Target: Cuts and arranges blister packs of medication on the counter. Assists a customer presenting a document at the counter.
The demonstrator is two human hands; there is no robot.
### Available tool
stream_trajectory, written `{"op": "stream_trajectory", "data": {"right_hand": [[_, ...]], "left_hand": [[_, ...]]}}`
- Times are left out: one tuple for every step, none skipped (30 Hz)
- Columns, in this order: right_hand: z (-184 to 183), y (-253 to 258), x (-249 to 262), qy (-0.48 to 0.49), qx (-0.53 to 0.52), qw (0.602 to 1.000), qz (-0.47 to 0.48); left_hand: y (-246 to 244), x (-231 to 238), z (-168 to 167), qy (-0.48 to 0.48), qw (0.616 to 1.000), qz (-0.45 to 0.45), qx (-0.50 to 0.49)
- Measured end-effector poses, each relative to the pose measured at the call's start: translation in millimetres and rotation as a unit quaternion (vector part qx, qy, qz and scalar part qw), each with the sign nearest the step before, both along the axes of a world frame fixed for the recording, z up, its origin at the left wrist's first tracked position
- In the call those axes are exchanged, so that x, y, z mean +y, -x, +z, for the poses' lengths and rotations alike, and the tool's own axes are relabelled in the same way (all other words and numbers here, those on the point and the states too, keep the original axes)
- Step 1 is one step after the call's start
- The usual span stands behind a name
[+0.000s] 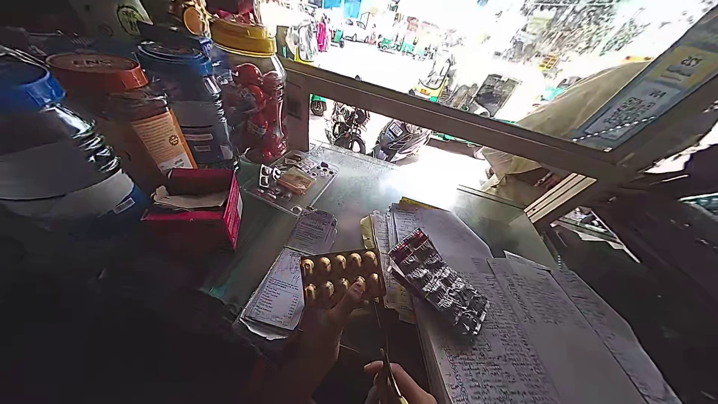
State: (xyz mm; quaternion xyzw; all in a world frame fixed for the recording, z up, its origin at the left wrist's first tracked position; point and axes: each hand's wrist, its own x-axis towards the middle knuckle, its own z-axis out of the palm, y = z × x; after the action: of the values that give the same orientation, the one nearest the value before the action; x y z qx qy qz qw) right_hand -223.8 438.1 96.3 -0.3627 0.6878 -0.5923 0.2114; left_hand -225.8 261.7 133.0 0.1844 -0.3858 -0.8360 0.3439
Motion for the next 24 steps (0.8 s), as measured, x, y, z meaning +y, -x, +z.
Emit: {"op": "stream_trajectory", "data": {"right_hand": [[0.8,0.8,-1.1,-0.002,0.007,1.0,0.0],[2.0,1.4,-2.2,-0.006,0.011,1.0,-0.002],[2.9,1.8,-3.6,-0.008,0.014,1.0,-0.005],[3.8,2.2,-4.9,-0.008,0.018,1.0,-0.01],[4.3,2.4,-6.2,-0.006,0.019,1.0,-0.015],[4.4,2.6,-7.4,-0.001,0.019,1.0,-0.019],[4.4,2.9,-8.2,0.006,0.015,1.0,-0.02],[4.5,3.2,-8.5,0.012,0.009,1.0,-0.018],[4.7,3.6,-8.5,0.014,0.004,1.0,-0.015],[5.1,4.4,-8.1,0.014,0.003,1.0,-0.011],[6.1,5.1,-7.7,0.012,0.004,1.0,-0.006],[7.3,5.9,-7.4,0.008,0.007,1.0,0.001],[8.1,6.5,-7.2,0.006,0.008,1.0,0.007],[8.8,6.9,-7.2,0.006,0.006,1.0,0.011],[9.1,7.0,-7.5,0.008,0.003,1.0,0.012],[8.8,7.0,-7.8,0.011,0.002,1.0,0.011],[7.9,7.0,-8.1,0.016,0.003,1.0,0.008],[7.0,7.1,-8.3,0.02,0.002,1.0,0.006],[6.2,7.3,-8.5,0.025,0.001,1.0,0.006],[5.6,7.6,-8.8,0.029,-0.003,1.0,0.006],[5.1,7.9,-9.3,0.035,-0.009,0.999,0.006],[4.3,8.0,-9.6,0.04,-0.016,0.999,0.006],[3.3,8.2,-9.5,0.045,-0.022,0.999,0.006],[2.4,8.3,-9.0,0.049,-0.026,0.998,0.005]], "left_hand": [[-1.8,0.4,-2.8,0.021,1.0,-0.006,0.002],[-3.8,1.3,-5.3,0.038,0.999,-0.01,0.002],[-5.7,2.3,-7.7,0.054,0.998,-0.012,0.004],[-7.5,3.0,-10.3,0.066,0.998,-0.015,0.008],[-9.0,3.4,-12.3,0.073,0.997,-0.018,0.013],[-10.2,3.7,-13.8,0.077,0.997,-0.018,0.015],[-11.1,4.3,-14.4,0.081,0.996,-0.015,0.016],[-11.7,4.8,-14.3,0.083,0.996,-0.009,0.015],[-12.5,5.2,-13.4,0.085,0.996,-0.004,0.012],[-12.9,5.2,-12.4,0.083,0.997,0.0,0.009],[-13.3,5.2,-11.7,0.079,0.997,0.003,0.007],[-13.7,5.5,-11.6,0.076,0.997,0.007,0.005],[-13.7,5.7,-12.2,0.075,0.997,0.012,0.004],[-13.9,5.7,-12.5,0.073,0.997,0.015,0.004],[-14.4,5.4,-12.8,0.074,0.997,0.016,0.004],[-15.2,5.2,-13.0,0.077,0.997,0.015,0.002],[-15.8,5.1,-13.0,0.079,0.997,0.014,-0.001],[-16.3,5.3,-13.4,0.081,0.997,0.013,-0.003],[-16.7,5.8,-13.8,0.082,0.996,0.015,-0.005],[-16.9,6.3,-14.0,0.085,0.996,0.016,-0.003],[-16.9,6.7,-14.1,0.088,0.996,0.018,0.001],[-16.7,6.9,-14.3,0.088,0.996,0.02,0.005],[-16.6,7.0,-14.7,0.089,0.996,0.019,0.006],[-16.6,6.8,-15.0,0.091,0.996,0.016,0.007]]}}
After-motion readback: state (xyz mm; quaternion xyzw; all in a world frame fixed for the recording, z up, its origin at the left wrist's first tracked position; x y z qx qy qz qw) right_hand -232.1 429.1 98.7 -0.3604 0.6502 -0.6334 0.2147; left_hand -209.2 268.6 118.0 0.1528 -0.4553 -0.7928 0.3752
